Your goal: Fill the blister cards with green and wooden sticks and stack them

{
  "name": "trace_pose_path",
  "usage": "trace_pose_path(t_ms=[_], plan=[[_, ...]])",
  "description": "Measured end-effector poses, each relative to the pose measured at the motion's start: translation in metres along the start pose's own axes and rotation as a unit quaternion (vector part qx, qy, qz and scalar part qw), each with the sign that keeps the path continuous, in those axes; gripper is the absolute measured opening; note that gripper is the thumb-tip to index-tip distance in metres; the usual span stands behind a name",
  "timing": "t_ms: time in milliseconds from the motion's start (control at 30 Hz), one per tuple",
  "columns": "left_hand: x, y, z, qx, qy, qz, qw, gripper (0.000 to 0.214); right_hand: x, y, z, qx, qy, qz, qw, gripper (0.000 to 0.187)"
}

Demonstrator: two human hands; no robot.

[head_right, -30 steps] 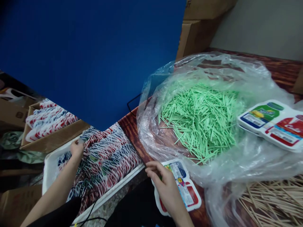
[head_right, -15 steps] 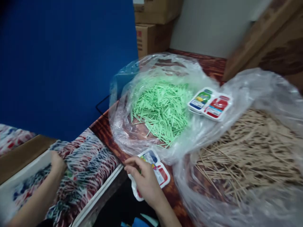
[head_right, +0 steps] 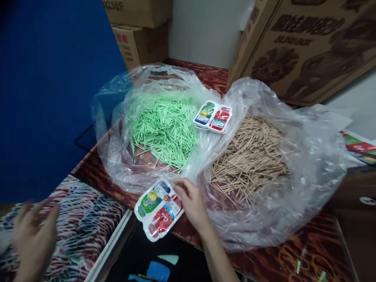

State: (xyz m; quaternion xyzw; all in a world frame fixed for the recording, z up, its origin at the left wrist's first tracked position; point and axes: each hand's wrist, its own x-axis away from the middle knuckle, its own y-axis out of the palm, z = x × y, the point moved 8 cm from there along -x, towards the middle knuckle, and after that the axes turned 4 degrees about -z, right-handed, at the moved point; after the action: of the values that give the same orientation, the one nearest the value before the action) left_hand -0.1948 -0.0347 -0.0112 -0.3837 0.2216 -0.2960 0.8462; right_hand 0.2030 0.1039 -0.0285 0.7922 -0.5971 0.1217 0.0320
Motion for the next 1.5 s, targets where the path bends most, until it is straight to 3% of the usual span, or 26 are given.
trace_pose_path(t_ms=[67, 167, 267, 333, 400, 433, 533, 600, 667, 767, 867, 933, 1000, 1133, 1300, 1500], plan=[[0.02, 0.018, 0.06, 0.048, 0.147, -0.04, 0.987, 0.017, 0.003, -0.008, 0.009, -0.009, 0.005, 0.015, 1.0, 0.021], [0.05, 0.031, 0.124, 0.074, 0.257, -0.034, 0.963, 0.01, 0.007, -0.008, 0.013, 0.013, -0.005, 0.013, 1.0, 0.02], [0.078, 0.058, 0.164, 0.135, 0.314, -0.151, 0.928, 0.012, 0.009, -0.003, 0.008, 0.039, -0.019, 0.012, 0.999, 0.019], [0.094, 0.079, 0.179, 0.147, 0.346, -0.233, 0.897, 0.015, 0.009, 0.0, 0.0, 0.052, -0.035, 0.006, 0.998, 0.018], [0.094, 0.094, 0.184, 0.155, 0.35, -0.254, 0.888, 0.016, 0.009, 0.002, -0.007, 0.07, -0.054, -0.003, 0.996, 0.018], [0.085, 0.1, 0.183, 0.157, 0.341, -0.239, 0.895, 0.014, 0.008, 0.002, -0.009, 0.079, -0.061, -0.005, 0.995, 0.018], [0.03, 0.107, 0.169, 0.141, 0.277, -0.106, 0.945, 0.018, 0.007, -0.001, -0.003, 0.085, -0.059, -0.002, 0.995, 0.018], [-0.018, 0.114, 0.154, 0.113, 0.183, -0.024, 0.976, 0.038, 0.005, -0.002, 0.008, 0.084, -0.044, -0.003, 0.996, 0.019], [-0.063, 0.133, 0.144, 0.114, 0.091, -0.035, 0.989, 0.058, 0.001, -0.001, 0.019, 0.082, -0.032, -0.008, 0.996, 0.019], [-0.111, 0.161, 0.148, 0.133, 0.046, -0.06, 0.988, 0.073, -0.004, -0.001, 0.033, 0.061, -0.021, -0.011, 0.998, 0.02], [-0.138, 0.185, 0.157, 0.173, 0.034, -0.102, 0.979, 0.051, -0.007, -0.002, 0.04, 0.029, -0.007, 0.001, 1.0, 0.025], [-0.146, 0.194, 0.162, 0.219, 0.04, -0.146, 0.964, 0.035, -0.007, -0.004, 0.041, 0.021, -0.006, 0.012, 1.0, 0.027], [-0.149, 0.192, 0.161, 0.271, 0.047, -0.194, 0.942, 0.038, -0.006, -0.005, 0.041, 0.024, -0.011, 0.015, 1.0, 0.028], [-0.141, 0.165, 0.145, 0.352, 0.049, -0.259, 0.898, 0.049, -0.005, -0.004, 0.042, 0.03, -0.021, 0.011, 0.999, 0.027], [-0.124, 0.146, 0.13, 0.402, 0.024, -0.286, 0.87, 0.038, -0.007, -0.003, 0.048, 0.055, -0.035, 0.021, 0.998, 0.027], [-0.12, 0.118, 0.169, 0.504, 0.033, -0.276, 0.818, 0.029, -0.006, -0.002, 0.047, 0.06, -0.035, 0.021, 0.997, 0.028]])
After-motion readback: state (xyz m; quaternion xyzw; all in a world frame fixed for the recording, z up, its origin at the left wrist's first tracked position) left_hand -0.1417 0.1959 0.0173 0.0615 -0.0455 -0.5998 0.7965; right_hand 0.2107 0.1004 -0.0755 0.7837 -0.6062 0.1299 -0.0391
